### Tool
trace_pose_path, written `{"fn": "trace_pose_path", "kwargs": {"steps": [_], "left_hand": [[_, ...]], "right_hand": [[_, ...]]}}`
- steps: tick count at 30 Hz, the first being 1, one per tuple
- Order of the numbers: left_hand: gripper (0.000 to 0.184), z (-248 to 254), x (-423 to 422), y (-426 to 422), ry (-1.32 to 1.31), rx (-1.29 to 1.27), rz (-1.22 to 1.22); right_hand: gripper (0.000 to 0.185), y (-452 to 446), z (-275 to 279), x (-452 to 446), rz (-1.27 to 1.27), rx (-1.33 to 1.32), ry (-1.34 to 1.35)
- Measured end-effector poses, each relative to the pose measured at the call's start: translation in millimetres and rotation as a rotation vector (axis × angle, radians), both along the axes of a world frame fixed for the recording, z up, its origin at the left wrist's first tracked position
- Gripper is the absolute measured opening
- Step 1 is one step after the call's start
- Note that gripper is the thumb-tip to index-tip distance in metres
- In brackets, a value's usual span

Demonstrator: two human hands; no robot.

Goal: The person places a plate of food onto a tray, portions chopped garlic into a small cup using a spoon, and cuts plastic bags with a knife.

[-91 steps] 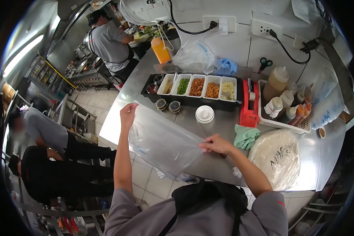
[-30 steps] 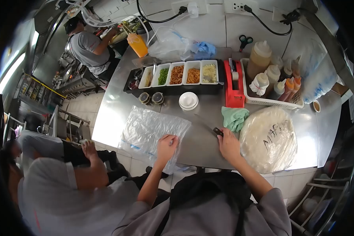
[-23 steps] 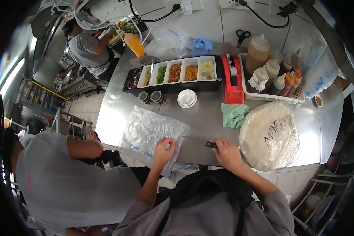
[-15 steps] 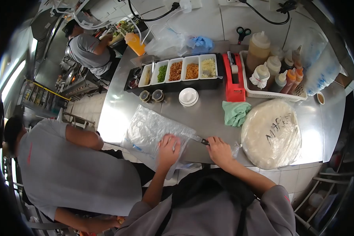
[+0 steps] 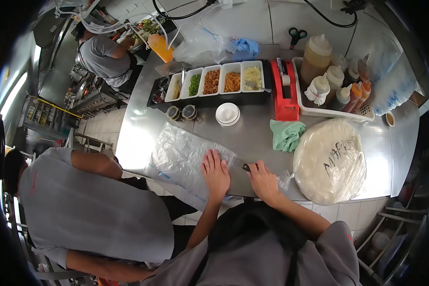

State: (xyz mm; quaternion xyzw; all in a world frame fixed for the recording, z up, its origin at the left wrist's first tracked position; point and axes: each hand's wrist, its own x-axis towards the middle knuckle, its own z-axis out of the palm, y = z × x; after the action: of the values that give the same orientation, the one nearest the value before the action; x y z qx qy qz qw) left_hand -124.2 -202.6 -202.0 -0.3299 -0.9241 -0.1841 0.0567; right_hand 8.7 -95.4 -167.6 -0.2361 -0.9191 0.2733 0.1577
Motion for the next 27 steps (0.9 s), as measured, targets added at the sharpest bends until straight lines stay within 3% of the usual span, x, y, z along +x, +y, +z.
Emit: {"fn": "trace_pose_path", "kwargs": {"steps": [7,10,14,17,20,27], "left_hand": [[0.053,5,-1,1,0.009,-0.05,0.017],[0.053,3,-1,0,0.009,-0.04,0.01],[0.05,-1,-3,-1,0.12,0.094,-0.045],[0.037,31,6,7,-0.055,0.121,-0.15],[0.024,12,4,7,-0.122,0.278,-0.119],[0.02,23,9,-15,-0.519,0.687,0.079]], "right_hand": [[0.026,28,0,-7,-0.021,0.119,0.054],[0.029,71,29,11,-0.283,0.113,0.166],[0.027,79,43,26,-0.179,0.178,0.182],[0.027,70,25,32,-0.194,0.096,0.113],[0.026,66,19,38,-0.193,0.069,0.114],[0.023,59,36,42,0.019,-0.111,0.061]]}}
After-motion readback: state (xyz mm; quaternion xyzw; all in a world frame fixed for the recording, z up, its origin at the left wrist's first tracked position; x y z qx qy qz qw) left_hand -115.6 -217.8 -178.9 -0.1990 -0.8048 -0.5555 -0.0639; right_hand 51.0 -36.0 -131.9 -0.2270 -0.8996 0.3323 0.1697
